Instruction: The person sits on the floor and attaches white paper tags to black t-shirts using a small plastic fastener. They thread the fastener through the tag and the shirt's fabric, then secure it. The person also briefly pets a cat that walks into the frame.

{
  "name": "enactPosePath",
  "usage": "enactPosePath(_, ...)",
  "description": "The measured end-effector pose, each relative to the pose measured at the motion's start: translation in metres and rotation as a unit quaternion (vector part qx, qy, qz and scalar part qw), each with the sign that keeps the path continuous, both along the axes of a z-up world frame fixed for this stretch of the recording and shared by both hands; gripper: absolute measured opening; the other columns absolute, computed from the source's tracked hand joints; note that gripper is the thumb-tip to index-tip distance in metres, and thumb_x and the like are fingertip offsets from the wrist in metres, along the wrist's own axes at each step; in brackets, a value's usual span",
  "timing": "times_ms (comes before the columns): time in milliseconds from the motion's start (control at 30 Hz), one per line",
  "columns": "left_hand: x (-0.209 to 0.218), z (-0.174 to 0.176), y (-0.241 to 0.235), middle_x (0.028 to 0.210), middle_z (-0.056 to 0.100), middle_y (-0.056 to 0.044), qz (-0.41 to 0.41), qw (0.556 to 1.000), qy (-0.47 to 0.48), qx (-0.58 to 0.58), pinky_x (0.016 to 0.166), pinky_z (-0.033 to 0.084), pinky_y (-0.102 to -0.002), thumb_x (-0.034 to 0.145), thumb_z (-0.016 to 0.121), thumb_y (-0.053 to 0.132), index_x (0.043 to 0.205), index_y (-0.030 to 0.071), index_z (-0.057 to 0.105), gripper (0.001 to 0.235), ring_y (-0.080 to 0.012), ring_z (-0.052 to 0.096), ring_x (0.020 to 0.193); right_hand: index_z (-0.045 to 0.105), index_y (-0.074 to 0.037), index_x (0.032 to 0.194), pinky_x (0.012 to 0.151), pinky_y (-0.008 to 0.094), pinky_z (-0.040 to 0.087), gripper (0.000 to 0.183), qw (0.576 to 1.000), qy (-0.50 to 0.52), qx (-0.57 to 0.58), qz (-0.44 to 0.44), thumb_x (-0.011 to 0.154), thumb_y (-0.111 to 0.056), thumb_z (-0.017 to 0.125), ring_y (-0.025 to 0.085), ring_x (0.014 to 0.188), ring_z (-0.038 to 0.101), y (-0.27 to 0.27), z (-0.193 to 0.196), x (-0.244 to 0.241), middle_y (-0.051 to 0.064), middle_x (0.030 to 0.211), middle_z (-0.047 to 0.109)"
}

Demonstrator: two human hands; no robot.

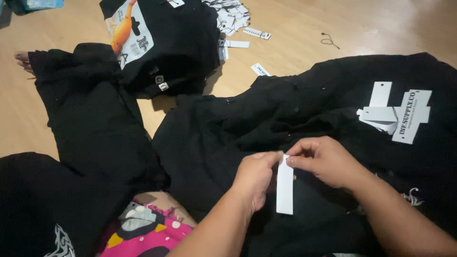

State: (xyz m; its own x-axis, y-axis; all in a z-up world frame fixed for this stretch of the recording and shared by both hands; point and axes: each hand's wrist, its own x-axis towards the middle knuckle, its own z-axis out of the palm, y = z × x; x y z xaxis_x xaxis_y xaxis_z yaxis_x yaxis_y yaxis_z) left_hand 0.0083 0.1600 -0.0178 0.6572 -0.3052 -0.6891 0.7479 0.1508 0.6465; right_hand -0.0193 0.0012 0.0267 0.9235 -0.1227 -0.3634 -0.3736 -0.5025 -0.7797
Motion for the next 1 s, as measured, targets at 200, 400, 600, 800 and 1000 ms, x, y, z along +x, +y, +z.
enactPosePath(200,0.007,0.031,-0.003,0.104,0.075,-0.015,-0.016,1.0,-0.016,-0.008,0.067,0.063,-0.037,0.093,0.075,0.018,0.142,0.003,0.062,0.053,-0.0223,0.072,0.084,0.086,-0.004,0.086,0.067,0.035,0.054,0.005,0.998,-0.029,-0.047,0.013,0.084,-0.006,0.082,0.023,0.067,0.07,0.004,0.022,0.004,0.011,0.071,0.079)
enactPosePath(400,0.017,0.014,0.009,0.097,0.073,-0.012,-0.062,0.998,-0.03,-0.014,0.069,0.066,-0.039,0.082,0.081,0.011,0.152,0.014,0.049,0.077,-0.0237,0.074,0.082,0.085,-0.003,0.091,0.068,0.038,0.056,0.008,0.999,-0.014,-0.034,0.013,0.085,-0.008,0.081,0.025,0.07,0.071,0.007,0.025,0.004,0.014,0.073,0.079)
enactPosePath(600,0.016,0.037,0.005,0.099,0.074,-0.019,0.068,0.978,-0.156,0.124,0.076,0.058,-0.033,0.091,0.064,0.006,0.118,0.006,0.075,0.029,-0.0259,0.071,0.095,0.082,-0.008,0.095,0.071,0.036,0.056,0.016,0.981,0.057,-0.17,0.07,0.097,-0.016,0.068,0.025,0.074,0.072,0.0,0.046,0.008,0.012,0.077,0.078)
enactPosePath(800,0.019,0.062,0.026,0.114,0.071,-0.002,0.028,0.966,-0.117,0.23,0.083,0.051,-0.03,0.094,0.045,0.014,0.114,0.019,0.073,0.035,-0.0171,0.064,0.097,0.087,-0.021,0.101,0.086,0.029,0.05,0.029,0.953,0.124,-0.274,0.04,0.096,-0.041,0.067,0.012,0.091,0.072,-0.031,0.075,0.008,-0.005,0.098,0.086)
enactPosePath(1000,0.028,0.016,0.035,0.076,0.071,0.002,0.085,0.92,-0.24,0.298,0.075,0.053,-0.03,0.09,0.065,0.019,0.103,0.019,0.074,0.016,-0.0125,0.067,0.075,0.089,-0.013,0.106,0.094,0.036,0.048,0.026,0.951,0.127,-0.275,-0.058,0.099,-0.029,0.07,0.021,0.1,0.074,-0.05,0.105,0.001,0.005,0.107,0.087)
